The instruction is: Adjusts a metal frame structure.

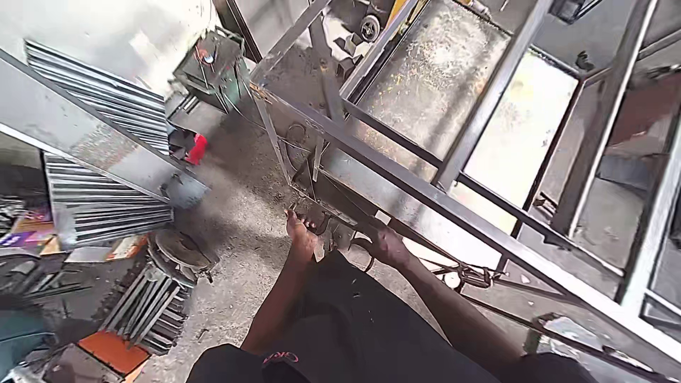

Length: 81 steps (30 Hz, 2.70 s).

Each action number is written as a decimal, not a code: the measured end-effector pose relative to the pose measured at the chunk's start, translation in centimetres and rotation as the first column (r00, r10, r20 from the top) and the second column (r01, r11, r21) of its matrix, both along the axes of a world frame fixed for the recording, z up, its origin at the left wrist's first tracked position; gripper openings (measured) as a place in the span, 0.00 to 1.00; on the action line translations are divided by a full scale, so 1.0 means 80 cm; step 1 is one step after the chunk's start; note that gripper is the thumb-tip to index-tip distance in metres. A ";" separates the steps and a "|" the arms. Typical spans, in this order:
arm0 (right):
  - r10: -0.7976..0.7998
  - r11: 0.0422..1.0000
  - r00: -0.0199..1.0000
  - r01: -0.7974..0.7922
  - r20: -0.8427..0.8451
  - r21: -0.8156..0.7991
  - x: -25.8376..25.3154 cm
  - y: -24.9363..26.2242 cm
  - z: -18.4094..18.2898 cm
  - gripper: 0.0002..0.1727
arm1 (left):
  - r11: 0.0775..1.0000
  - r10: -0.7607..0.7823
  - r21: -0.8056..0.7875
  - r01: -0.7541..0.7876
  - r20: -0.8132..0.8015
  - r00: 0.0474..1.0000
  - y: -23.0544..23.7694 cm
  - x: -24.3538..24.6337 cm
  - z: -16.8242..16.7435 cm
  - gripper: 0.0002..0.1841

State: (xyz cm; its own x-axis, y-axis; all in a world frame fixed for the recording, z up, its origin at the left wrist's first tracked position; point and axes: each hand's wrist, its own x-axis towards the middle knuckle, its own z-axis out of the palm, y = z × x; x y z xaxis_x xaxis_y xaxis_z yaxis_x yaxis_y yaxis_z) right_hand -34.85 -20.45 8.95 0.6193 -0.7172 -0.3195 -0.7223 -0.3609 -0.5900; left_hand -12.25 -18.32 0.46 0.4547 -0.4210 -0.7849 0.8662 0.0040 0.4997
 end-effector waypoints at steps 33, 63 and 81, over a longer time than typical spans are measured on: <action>-0.121 0.993 0.670 0.083 0.732 0.088 0.077 0.170 0.156 0.22 | 0.757 0.137 -0.650 0.059 0.247 0.959 0.159 0.119 0.231 0.33; -0.264 0.962 0.748 0.160 0.608 0.221 0.236 0.200 0.097 0.17 | 0.669 0.024 -0.727 0.155 0.230 0.973 0.144 0.262 0.221 0.35; -0.354 0.913 0.623 0.392 0.698 0.114 0.217 0.152 0.159 0.21 | 0.643 -0.040 -0.747 0.170 0.189 0.981 0.136 0.262 0.233 0.34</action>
State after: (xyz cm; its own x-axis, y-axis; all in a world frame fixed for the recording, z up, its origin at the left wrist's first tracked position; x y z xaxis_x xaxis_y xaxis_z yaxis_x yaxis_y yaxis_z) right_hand -17.50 -8.31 21.64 0.3210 -0.9388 0.1248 -0.1915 -0.1934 -0.9623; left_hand 8.67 -7.48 19.09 0.4466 -0.8891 -0.1003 0.8049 0.3503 0.4789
